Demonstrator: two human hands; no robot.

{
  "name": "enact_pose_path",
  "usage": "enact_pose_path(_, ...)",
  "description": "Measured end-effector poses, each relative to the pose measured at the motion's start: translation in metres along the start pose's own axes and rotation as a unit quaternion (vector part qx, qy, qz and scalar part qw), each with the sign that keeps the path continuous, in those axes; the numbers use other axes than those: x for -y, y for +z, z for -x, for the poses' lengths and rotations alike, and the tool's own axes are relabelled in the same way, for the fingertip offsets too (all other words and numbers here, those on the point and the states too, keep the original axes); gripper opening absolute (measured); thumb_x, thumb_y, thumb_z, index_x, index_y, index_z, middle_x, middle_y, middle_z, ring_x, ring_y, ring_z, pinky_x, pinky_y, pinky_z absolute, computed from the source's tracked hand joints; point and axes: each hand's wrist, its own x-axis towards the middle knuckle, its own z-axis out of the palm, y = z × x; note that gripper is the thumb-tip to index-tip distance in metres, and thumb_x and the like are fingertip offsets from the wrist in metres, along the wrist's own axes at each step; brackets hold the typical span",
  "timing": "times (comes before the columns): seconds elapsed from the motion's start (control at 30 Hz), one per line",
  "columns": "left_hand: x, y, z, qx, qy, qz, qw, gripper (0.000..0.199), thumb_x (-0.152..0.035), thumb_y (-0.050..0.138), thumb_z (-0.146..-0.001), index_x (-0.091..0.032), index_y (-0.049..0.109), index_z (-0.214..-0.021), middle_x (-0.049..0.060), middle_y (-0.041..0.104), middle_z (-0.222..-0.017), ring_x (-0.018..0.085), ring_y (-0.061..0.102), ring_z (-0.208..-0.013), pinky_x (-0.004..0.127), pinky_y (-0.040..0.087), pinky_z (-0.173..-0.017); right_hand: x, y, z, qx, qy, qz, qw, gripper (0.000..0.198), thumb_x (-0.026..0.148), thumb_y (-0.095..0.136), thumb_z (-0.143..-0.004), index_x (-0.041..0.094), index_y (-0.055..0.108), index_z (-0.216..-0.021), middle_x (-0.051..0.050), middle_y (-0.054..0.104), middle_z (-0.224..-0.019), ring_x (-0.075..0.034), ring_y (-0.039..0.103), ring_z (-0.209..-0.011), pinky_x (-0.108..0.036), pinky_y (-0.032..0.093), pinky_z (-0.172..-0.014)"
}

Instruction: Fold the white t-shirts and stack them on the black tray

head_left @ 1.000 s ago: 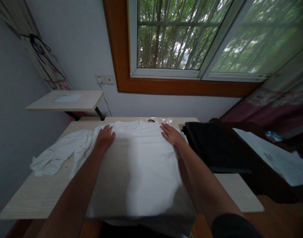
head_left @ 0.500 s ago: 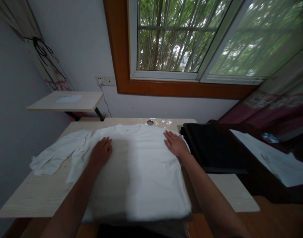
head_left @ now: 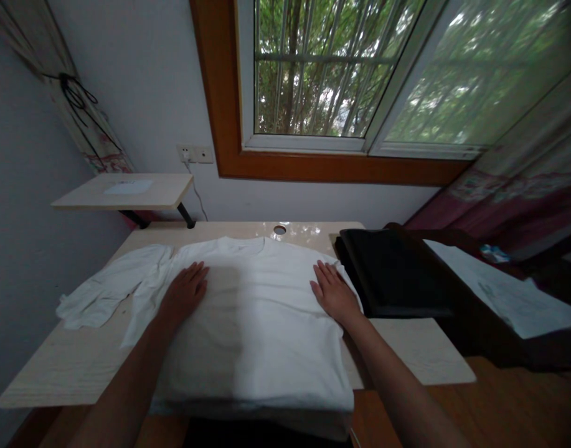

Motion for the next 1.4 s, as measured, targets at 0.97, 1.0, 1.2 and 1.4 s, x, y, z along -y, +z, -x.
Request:
enact_pose_path(0.97,-0.008,0.019,-0.066,0.041,-0.071,-0.049,0.995,0.059,-0.050,0.032,-0.103,-0.020,0.043,-0.152,0.014,0.037,-0.163,0.029,0.031,-0.152,0.056,0.020,-0.123,0.028,0.017,-0.110,0.042,-0.076,-0.042,0.995,0.060,0.049,0.033,-0.106,0.017,0.039,-0.156,-0.013,0.033,-0.164,-0.029,0.031,-0.152,-0.053,0.028,-0.122)
enact_pose_path(1.0,-0.007,0.019,-0.068,0.040,-0.071,-0.048,0.996,0.059,-0.050,0.032,-0.103,-0.020,0.043,-0.152,0.014,0.037,-0.163,0.029,0.031,-0.152,0.056,0.020,-0.123,0.025,0.018,-0.111,0.040,-0.075,-0.043,0.995,0.060,0.048,0.032,-0.106,0.017,0.039,-0.156,-0.013,0.033,-0.164,-0.028,0.031,-0.152,-0.053,0.027,-0.122)
enact_pose_path(1.2,-0.004,0.020,-0.080,0.050,-0.069,-0.038,0.996,0.057,-0.049,0.034,-0.102,-0.022,0.043,-0.152,0.014,0.039,-0.162,0.028,0.032,-0.151,0.056,0.020,-0.123,0.007,0.021,-0.101,0.046,-0.053,-0.037,0.997,0.060,0.050,0.029,-0.106,0.020,0.039,-0.157,-0.009,0.033,-0.165,-0.027,0.028,-0.154,-0.053,0.026,-0.123)
enact_pose_path(1.4,-0.006,0.022,-0.093,0.066,-0.062,-0.031,0.995,0.059,-0.049,0.031,-0.102,-0.021,0.042,-0.152,0.015,0.036,-0.164,0.028,0.030,-0.152,0.058,0.018,-0.123,-0.008,0.017,-0.084,0.042,-0.036,-0.024,0.998,0.058,0.047,0.026,-0.106,0.022,0.038,-0.157,-0.007,0.033,-0.165,-0.025,0.027,-0.154,-0.052,0.025,-0.124)
